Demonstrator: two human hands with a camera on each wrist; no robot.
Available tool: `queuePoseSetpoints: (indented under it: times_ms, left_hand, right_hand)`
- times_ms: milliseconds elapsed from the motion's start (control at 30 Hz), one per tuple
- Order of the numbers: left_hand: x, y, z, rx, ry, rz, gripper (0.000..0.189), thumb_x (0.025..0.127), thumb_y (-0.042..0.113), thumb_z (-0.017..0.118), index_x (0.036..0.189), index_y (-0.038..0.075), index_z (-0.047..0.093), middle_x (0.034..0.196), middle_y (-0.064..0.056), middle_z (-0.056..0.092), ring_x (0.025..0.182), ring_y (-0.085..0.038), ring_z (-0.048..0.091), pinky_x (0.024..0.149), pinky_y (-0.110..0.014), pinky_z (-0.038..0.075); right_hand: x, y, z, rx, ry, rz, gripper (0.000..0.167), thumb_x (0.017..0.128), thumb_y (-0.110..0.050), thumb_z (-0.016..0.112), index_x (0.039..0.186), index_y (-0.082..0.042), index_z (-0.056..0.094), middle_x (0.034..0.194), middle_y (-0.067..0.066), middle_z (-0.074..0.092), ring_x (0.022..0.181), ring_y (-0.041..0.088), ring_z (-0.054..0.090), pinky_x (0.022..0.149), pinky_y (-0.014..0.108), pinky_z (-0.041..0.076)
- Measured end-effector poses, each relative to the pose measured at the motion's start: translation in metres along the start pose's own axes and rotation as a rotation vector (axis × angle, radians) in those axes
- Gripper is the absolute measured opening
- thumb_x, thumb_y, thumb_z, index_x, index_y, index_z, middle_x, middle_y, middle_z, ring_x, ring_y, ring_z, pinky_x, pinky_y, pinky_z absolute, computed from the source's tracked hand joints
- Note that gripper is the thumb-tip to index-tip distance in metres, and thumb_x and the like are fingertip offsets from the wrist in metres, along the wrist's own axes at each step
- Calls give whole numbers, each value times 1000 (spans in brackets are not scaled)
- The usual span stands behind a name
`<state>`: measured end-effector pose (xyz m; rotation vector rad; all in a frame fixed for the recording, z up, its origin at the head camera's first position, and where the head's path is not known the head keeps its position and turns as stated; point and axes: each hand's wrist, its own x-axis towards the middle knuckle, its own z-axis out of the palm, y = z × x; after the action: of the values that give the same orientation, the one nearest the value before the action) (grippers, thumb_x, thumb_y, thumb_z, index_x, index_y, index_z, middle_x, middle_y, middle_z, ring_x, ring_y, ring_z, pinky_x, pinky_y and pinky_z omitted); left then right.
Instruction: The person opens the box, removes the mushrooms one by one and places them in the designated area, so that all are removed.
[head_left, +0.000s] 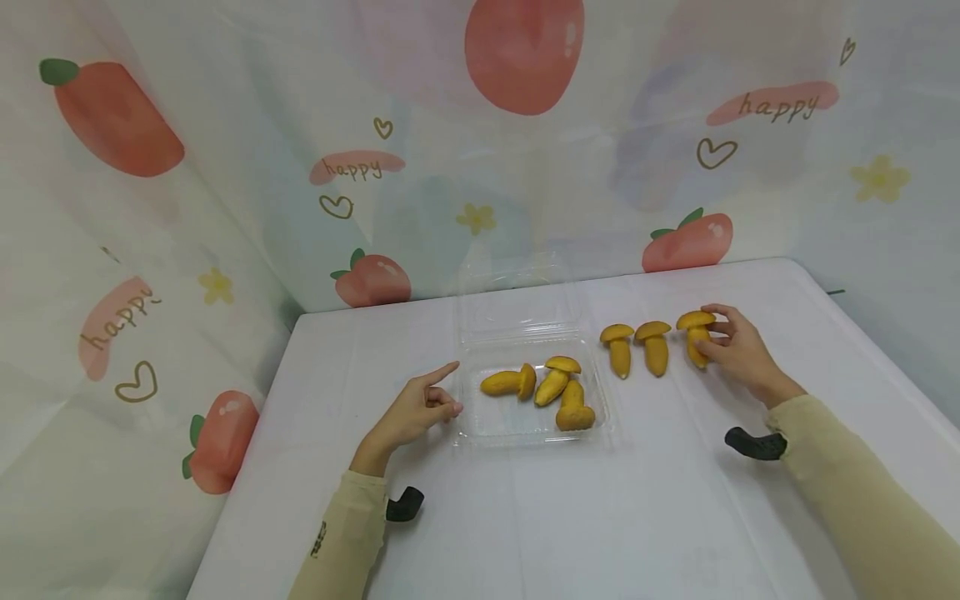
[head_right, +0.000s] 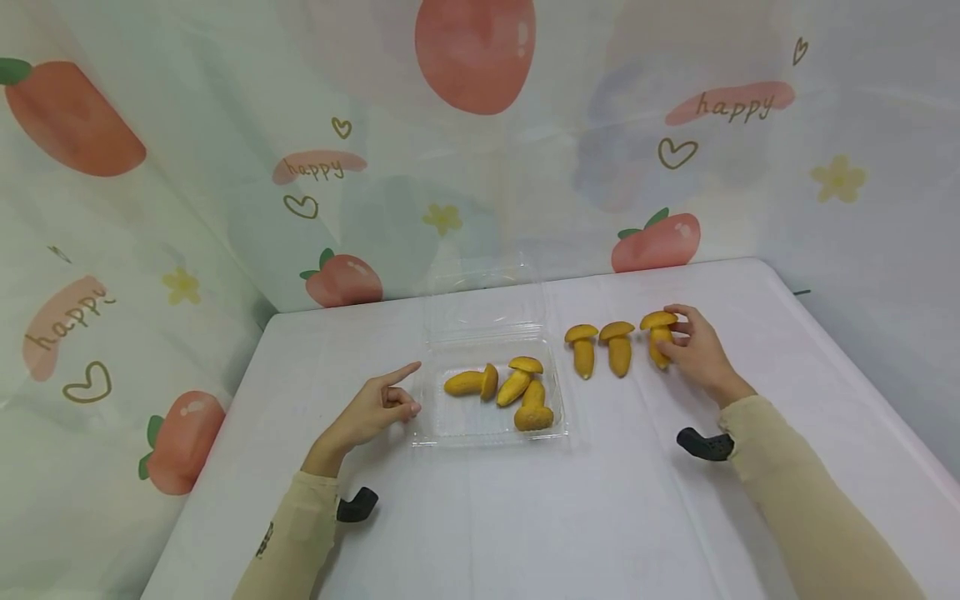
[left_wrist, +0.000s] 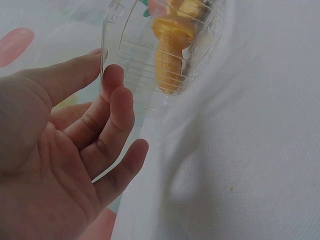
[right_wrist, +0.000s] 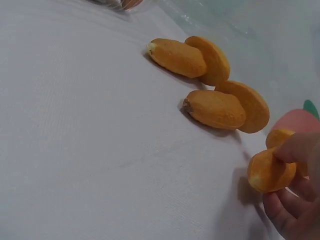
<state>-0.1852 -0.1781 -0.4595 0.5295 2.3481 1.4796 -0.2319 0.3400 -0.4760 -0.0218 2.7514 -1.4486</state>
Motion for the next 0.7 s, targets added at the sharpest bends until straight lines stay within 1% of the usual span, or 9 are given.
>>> queuePoseSetpoints:
  times_ms: [67,300,500,700]
  left_hand:
    - [0,0,0,-3,-2,1,72,94,1,68,157,-1,32,83,-18,68,70,-11,56,65,-19,44]
    - [1,-1,0,-3,-2,2,72,94,2,68,157,-1,32,85,-21,69,70,-12,55,65,-19,44]
    - [1,-1,-1,-12,-5,-2,73,94,2,68,157,-1,31,86,-25,69,70,-12,55,64,-19,43]
    - [0,-2,-1,-18,-5,3,73,94,3,68,157,-1,31,85,-24,68,69,-11,55,62,-19,41]
  right_hand:
    - [1,2,1,4,-10,10,64,103,-10,54,155,5,20,150,38,32,125,52,45,71,1,43]
    - [4,1,5,-35,-31,34,65,101,-6,55,156,4,22,147,39,36,124,48,44,71,1,40]
    - [5,1,5,-75,-43,34,66,101,-4,54,158,2,22,149,39,34,130,53,42,71,0,39]
    - [4,2,5,-91,-53,56,70,103,-8,54,160,0,16,150,39,33,130,53,40,70,1,39]
